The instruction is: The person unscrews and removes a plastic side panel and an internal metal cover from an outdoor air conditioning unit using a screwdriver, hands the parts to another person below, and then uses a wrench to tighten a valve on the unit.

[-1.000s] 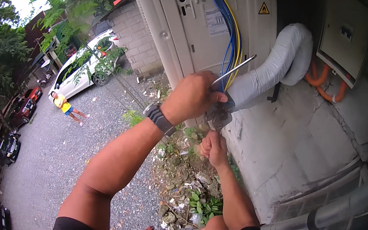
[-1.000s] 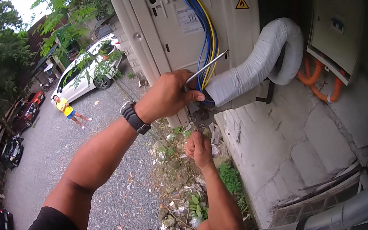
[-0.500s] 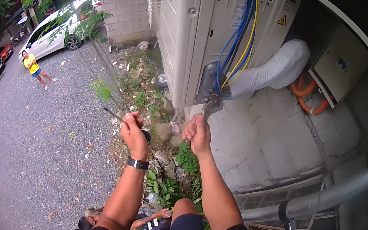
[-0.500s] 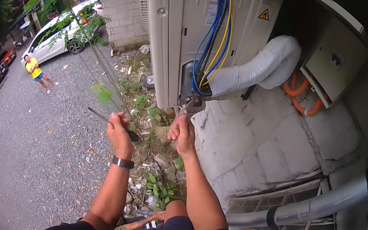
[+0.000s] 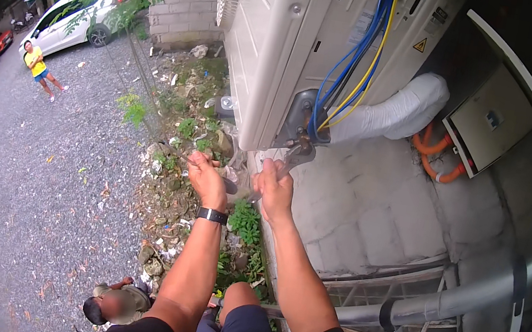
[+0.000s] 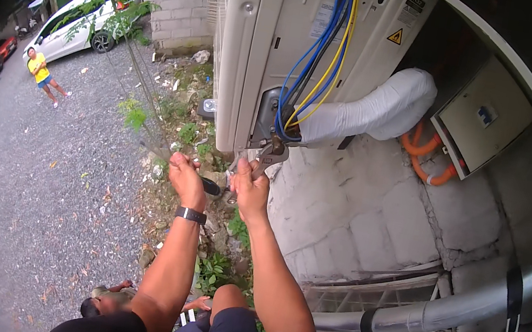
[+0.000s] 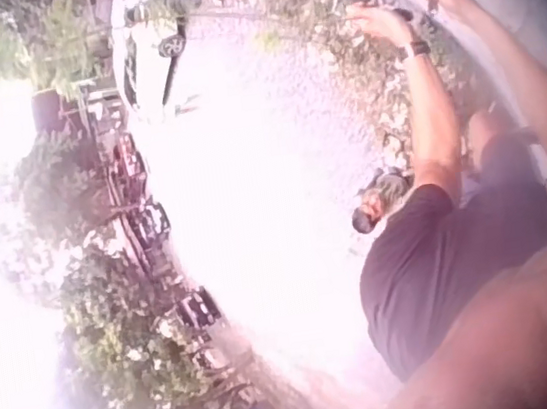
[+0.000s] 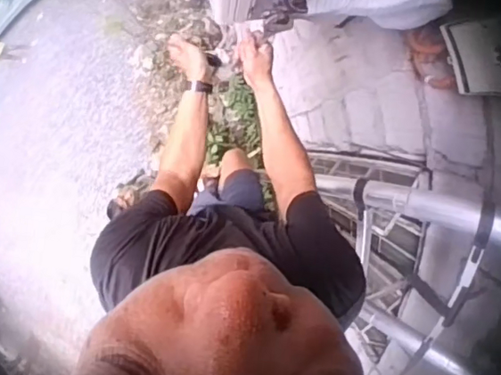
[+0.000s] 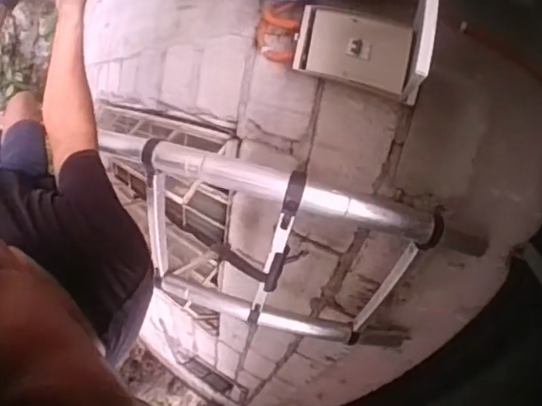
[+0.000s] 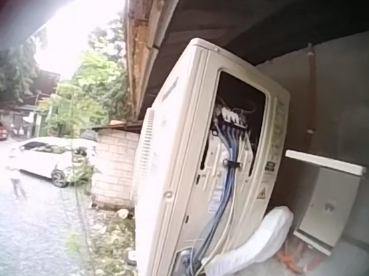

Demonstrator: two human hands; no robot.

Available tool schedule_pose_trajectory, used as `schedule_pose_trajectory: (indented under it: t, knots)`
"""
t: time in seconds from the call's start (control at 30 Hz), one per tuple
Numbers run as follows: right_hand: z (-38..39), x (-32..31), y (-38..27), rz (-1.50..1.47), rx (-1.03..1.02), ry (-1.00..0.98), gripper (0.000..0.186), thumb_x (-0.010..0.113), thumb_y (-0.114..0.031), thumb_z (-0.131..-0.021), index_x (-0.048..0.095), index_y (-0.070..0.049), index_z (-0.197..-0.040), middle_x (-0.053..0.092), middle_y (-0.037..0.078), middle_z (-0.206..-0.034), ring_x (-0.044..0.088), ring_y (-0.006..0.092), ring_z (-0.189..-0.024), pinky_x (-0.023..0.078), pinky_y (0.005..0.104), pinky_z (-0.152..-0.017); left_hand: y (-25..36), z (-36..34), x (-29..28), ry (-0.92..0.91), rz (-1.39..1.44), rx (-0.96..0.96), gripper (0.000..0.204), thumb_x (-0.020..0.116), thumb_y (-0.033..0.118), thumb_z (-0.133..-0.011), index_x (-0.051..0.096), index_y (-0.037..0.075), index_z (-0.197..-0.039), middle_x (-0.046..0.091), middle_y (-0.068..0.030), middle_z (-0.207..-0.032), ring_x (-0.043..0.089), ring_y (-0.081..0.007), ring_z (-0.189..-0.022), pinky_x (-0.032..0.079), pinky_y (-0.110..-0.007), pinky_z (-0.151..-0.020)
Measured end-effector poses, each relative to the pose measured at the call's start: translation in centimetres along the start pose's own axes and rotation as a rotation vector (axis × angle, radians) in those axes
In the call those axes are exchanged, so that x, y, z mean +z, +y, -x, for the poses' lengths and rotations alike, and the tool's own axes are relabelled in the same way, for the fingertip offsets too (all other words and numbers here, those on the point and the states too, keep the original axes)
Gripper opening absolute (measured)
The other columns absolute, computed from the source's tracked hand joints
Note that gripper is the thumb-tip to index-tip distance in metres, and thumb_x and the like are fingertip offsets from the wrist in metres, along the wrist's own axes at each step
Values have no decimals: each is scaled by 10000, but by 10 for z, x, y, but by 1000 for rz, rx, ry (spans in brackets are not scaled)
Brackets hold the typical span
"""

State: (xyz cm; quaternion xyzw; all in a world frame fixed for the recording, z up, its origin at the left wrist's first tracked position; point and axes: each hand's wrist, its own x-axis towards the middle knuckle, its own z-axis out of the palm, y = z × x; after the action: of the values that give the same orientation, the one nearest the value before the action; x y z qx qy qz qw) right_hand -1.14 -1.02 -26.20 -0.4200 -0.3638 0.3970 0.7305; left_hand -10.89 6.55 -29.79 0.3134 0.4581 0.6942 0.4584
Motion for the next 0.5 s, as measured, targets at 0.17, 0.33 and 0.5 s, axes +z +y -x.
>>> schedule_pose_trajectory:
  t: [0.17, 0.33, 0.5]
  knots:
    - [-4, 2, 3, 67, -19, 83, 367, 570, -262, -1071, 414, -128, -767, 449, -33, -568, 464, 76, -518, 485, 317, -621, -48, 22, 36, -27, -22, -160, 431, 402, 416, -1112, 493, 76, -862, 483, -6, -719, 458, -116, -613, 425, -315, -591]
    - [-7, -22, 3, 60, -116, 48, 371, 577, -293, -1068, 434, -123, -771, 457, -30, -567, 485, 87, -517, 523, 333, -697, -17, 45, 44, -109, -129, -92, 485, 395, 440, -1098, 501, 34, -853, 539, -81, -712, 494, -210, -647, 440, -411, -632]
    - [-12, -46, -20, 472, -156, 154, 356, 617, -339, -1032, 561, -70, -805, 531, -24, -636, 501, 90, -576, 432, 290, -557, -107, 84, 73, -228, -242, -125, 566, 408, 498, -1070, 566, -10, -877, 598, -131, -751, 609, -267, -747, 477, -451, -690]
